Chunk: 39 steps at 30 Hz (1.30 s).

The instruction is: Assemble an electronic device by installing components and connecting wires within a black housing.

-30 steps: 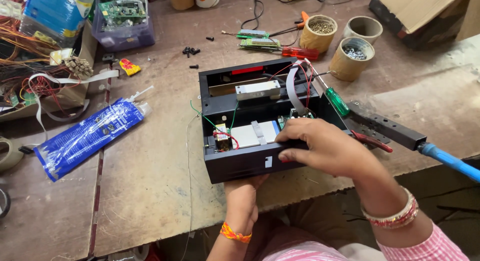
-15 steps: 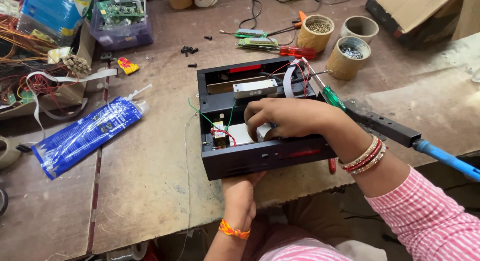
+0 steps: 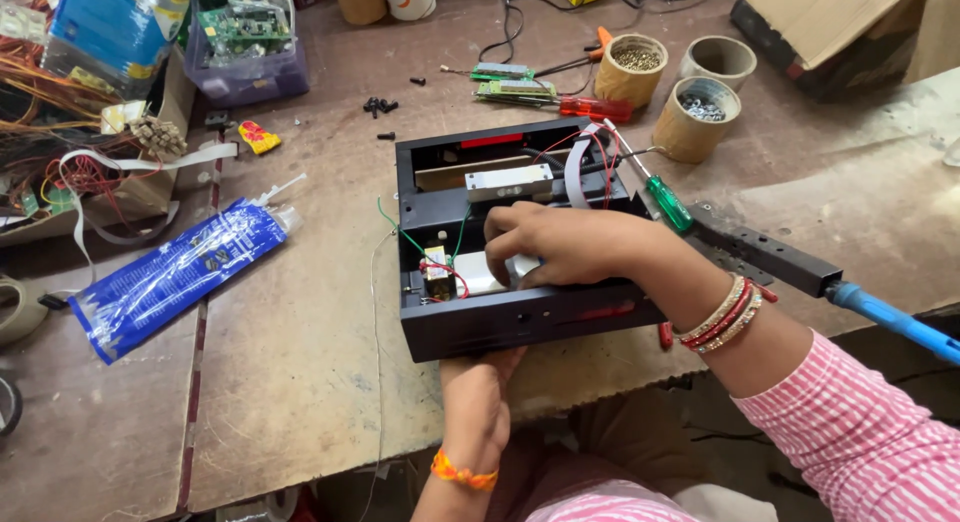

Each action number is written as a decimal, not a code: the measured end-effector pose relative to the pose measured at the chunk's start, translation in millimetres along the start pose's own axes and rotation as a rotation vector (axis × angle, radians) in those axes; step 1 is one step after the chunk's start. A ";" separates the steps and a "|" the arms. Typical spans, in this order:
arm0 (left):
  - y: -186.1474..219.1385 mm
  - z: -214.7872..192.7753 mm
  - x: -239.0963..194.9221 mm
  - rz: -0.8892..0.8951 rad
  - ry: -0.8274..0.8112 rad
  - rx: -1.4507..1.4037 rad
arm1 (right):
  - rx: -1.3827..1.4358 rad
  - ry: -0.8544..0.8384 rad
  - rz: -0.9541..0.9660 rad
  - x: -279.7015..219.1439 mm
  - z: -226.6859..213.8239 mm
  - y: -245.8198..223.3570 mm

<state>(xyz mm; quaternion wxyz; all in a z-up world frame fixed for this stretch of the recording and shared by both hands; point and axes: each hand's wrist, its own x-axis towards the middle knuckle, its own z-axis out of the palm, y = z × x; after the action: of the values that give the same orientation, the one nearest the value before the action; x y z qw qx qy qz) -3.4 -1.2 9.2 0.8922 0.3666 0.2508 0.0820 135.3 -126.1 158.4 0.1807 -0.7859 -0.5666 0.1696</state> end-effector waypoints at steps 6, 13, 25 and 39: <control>9.4 -22.6 -25.1 -0.027 -0.264 -0.225 | 0.013 0.019 -0.037 -0.5 18.2 13.7; 1.4 -21.3 -20.2 -0.173 -0.165 -0.271 | 0.003 -0.006 -0.022 4.2 20.6 15.4; 0.7 5.6 -27.1 -0.238 0.034 -0.226 | 0.166 0.524 0.389 -36.8 -53.8 132.7; -59.5 -42.4 17.1 -0.145 -0.084 -0.310 | -0.240 0.429 1.343 -71.3 -88.8 341.5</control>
<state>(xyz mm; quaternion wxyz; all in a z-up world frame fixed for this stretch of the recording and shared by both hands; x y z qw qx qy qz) -12.4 -12.2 -64.4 0.9513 0.2085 0.2236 0.0399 438.9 -302.1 78.1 0.0570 -0.9955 0.0730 0.0221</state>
